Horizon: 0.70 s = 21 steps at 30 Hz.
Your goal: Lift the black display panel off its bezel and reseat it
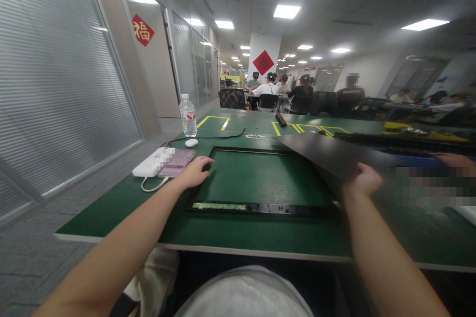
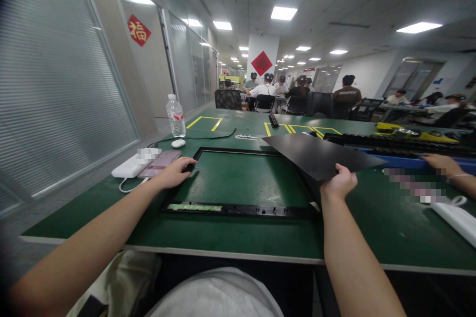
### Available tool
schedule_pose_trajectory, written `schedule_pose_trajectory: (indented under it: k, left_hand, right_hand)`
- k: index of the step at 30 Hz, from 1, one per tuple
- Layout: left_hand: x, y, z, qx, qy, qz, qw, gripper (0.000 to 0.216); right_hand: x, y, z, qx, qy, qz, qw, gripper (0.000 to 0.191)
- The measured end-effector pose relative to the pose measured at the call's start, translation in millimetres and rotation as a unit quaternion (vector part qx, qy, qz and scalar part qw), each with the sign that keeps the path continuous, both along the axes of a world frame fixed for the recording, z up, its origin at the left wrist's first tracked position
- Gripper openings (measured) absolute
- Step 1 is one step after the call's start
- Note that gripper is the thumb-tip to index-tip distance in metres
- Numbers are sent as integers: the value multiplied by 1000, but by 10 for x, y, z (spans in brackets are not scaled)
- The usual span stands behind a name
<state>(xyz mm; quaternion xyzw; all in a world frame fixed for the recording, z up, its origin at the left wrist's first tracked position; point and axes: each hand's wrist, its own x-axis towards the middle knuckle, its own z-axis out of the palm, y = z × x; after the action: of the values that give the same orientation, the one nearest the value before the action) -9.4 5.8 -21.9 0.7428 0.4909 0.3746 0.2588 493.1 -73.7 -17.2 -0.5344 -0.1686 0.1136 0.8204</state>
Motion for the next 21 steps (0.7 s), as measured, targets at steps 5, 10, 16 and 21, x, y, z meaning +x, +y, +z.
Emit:
schedule_pose_trajectory:
  k: [5,10,16,21]
  left_hand:
    - [-2,3,0,-18,-21,-2,1000,40]
    - [-1,0,11,4,21,-14,1000,42]
    - [-5,17,-1,34,161,-23,986,54]
    - [-14,32,-9,40,208,-18,977,57]
  right_hand:
    - [-18,3,-45,-9,-47,-96,994,25]
    - [-84,-50,27,-73,-32,-118,990,33]
    - [-164,-84,97,-7,148,-138,979,29]
    - [-103,-41,16,25,202,-119,972,28]
